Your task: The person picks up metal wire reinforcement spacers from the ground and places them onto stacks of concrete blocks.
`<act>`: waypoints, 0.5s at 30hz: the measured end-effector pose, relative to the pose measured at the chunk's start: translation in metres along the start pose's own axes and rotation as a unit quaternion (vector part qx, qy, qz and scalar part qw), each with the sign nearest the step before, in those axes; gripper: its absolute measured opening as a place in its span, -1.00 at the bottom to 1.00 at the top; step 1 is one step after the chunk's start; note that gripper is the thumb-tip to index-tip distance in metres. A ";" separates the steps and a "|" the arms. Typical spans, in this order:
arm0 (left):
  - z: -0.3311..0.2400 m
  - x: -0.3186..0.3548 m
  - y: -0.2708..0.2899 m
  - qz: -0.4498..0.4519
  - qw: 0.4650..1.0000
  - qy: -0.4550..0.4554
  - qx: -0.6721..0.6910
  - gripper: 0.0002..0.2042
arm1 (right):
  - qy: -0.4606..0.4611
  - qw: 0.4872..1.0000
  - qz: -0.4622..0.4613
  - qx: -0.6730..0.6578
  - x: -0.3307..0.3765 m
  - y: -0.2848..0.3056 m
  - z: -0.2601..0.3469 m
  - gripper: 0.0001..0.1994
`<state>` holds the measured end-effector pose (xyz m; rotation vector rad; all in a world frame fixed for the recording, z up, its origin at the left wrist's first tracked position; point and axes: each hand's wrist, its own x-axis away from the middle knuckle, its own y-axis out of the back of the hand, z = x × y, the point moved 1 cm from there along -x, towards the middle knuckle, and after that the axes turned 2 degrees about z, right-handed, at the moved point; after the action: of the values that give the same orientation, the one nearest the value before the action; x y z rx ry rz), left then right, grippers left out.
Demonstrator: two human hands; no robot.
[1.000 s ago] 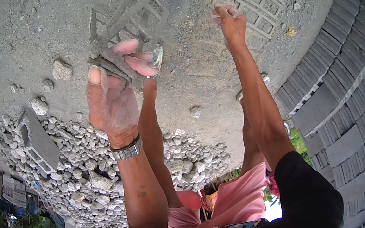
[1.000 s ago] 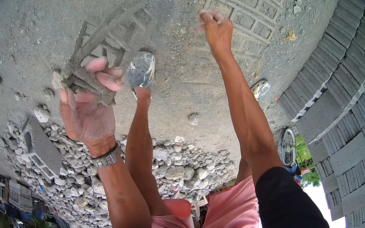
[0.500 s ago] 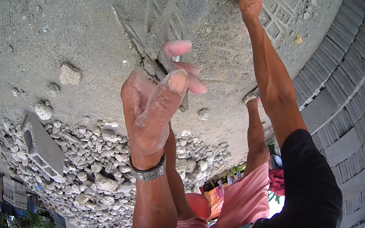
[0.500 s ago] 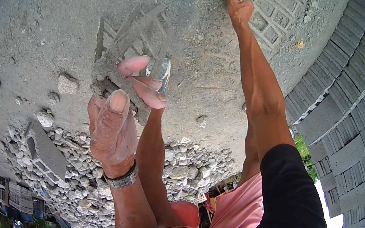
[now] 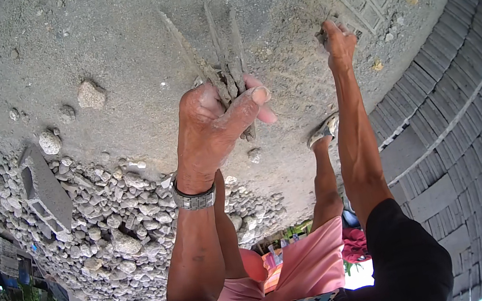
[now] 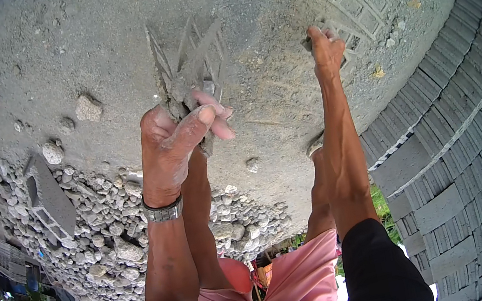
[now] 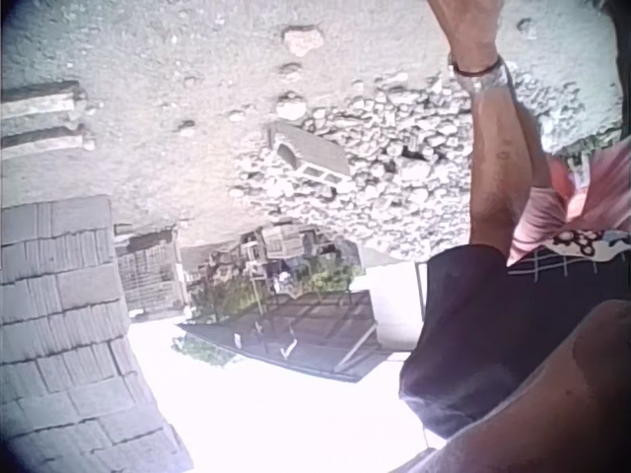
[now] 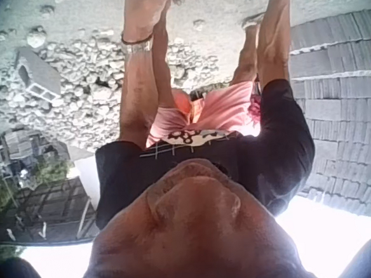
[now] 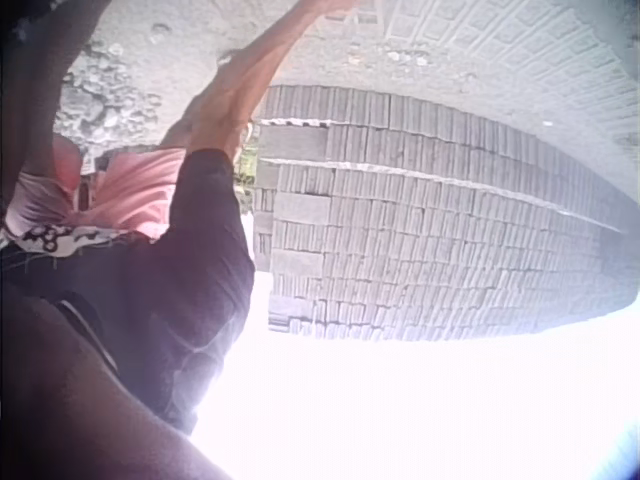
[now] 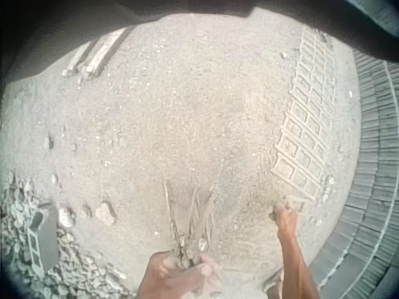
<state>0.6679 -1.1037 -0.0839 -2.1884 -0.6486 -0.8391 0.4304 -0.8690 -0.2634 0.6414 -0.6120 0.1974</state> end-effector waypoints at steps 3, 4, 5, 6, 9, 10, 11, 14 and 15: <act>0.008 0.001 -0.012 0.014 1.000 0.001 -0.014 -0.67 | 0.021 0.998 0.036 0.051 0.095 0.054 0.074 -0.83; 0.005 0.003 -0.017 0.020 1.000 -0.010 -0.014 -0.66 | 0.024 0.997 0.043 0.051 0.126 0.060 0.100 -0.84; 0.004 0.005 -0.022 0.027 0.999 -0.021 -0.014 -0.66 | 0.010 0.996 0.066 0.062 0.156 0.059 0.124 -0.85; 0.000 0.008 -0.028 0.036 0.999 -0.012 -0.023 -0.64 | -0.005 0.993 0.088 0.073 0.183 0.055 0.143 -0.86; 0.005 0.014 -0.053 0.011 0.999 -0.048 0.016 -0.62 | 0.032 0.972 0.230 0.044 0.223 0.031 0.148 -0.87; 0.006 0.019 -0.052 -0.037 0.994 -0.081 0.057 -0.61 | 0.122 0.940 0.270 0.169 0.238 0.010 0.173 -0.81; -0.004 0.021 -0.063 -0.059 0.974 -0.090 0.197 -0.55 | 0.211 0.940 0.263 0.046 0.240 -0.005 0.167 -0.75; -0.029 0.025 -0.047 -0.134 0.951 -0.126 0.247 -0.53 | 0.238 0.914 0.312 0.100 0.243 -0.022 0.215 -0.62; -0.049 0.024 -0.044 -0.144 0.947 -0.126 0.257 -0.61 | 0.233 0.901 0.354 0.092 0.245 -0.029 0.231 -0.56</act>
<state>0.6373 -1.1078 -0.0205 -1.7529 -1.1912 -0.4547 0.5293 -1.0366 0.0133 0.5005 -0.3372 1.0733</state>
